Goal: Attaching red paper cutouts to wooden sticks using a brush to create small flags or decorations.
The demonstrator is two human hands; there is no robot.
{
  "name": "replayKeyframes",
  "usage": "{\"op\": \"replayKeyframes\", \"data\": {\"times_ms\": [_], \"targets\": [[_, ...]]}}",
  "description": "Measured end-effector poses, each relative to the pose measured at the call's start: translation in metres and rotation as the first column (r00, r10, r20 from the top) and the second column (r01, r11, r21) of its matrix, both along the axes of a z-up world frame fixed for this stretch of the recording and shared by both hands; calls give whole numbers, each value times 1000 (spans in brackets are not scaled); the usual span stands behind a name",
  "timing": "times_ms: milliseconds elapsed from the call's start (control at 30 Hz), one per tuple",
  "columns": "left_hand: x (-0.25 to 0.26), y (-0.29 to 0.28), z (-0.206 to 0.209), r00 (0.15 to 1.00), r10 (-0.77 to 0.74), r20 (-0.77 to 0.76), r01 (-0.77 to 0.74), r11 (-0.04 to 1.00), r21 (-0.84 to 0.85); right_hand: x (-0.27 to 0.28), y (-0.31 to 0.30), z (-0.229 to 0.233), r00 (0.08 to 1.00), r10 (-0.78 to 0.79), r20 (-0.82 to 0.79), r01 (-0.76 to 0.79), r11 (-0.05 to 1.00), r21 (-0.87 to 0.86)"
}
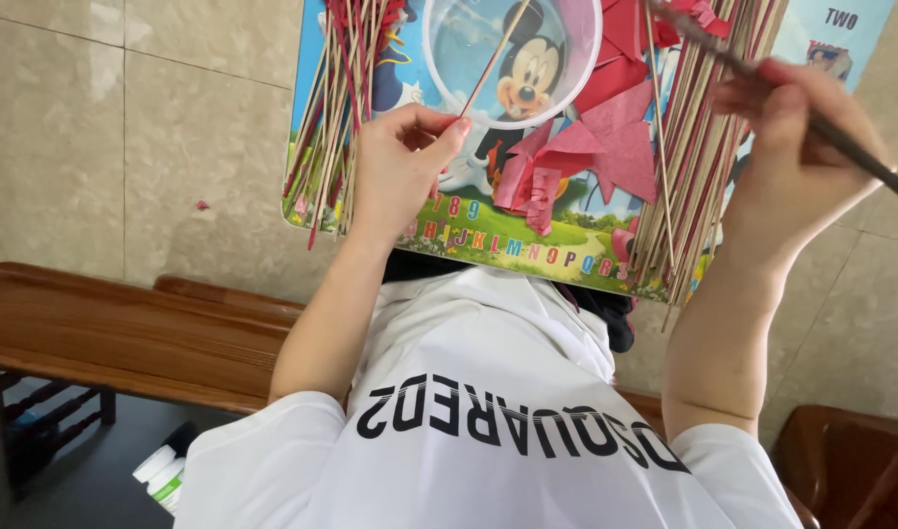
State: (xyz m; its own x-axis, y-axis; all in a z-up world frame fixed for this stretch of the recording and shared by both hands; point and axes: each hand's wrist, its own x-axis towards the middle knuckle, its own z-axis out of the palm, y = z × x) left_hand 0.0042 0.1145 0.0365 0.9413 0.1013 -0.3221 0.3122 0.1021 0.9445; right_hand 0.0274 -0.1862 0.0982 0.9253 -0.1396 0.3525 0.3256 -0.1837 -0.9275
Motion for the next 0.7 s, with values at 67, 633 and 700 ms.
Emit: {"op": "replayKeyframes", "data": {"times_ms": [67,633,700], "targets": [[0,1,-2,1000,-13,-1,13,1000,27,5,0,-2,998,-70,9,69,994,84],[10,-48,37,932,116,343,41,908,-418,-2,21,59,759,327,-563,-537,803,-258],[3,-78,38,936,64,346,103,891,-442,-18,32,61,826,325,-460,-492,814,-309]]}}
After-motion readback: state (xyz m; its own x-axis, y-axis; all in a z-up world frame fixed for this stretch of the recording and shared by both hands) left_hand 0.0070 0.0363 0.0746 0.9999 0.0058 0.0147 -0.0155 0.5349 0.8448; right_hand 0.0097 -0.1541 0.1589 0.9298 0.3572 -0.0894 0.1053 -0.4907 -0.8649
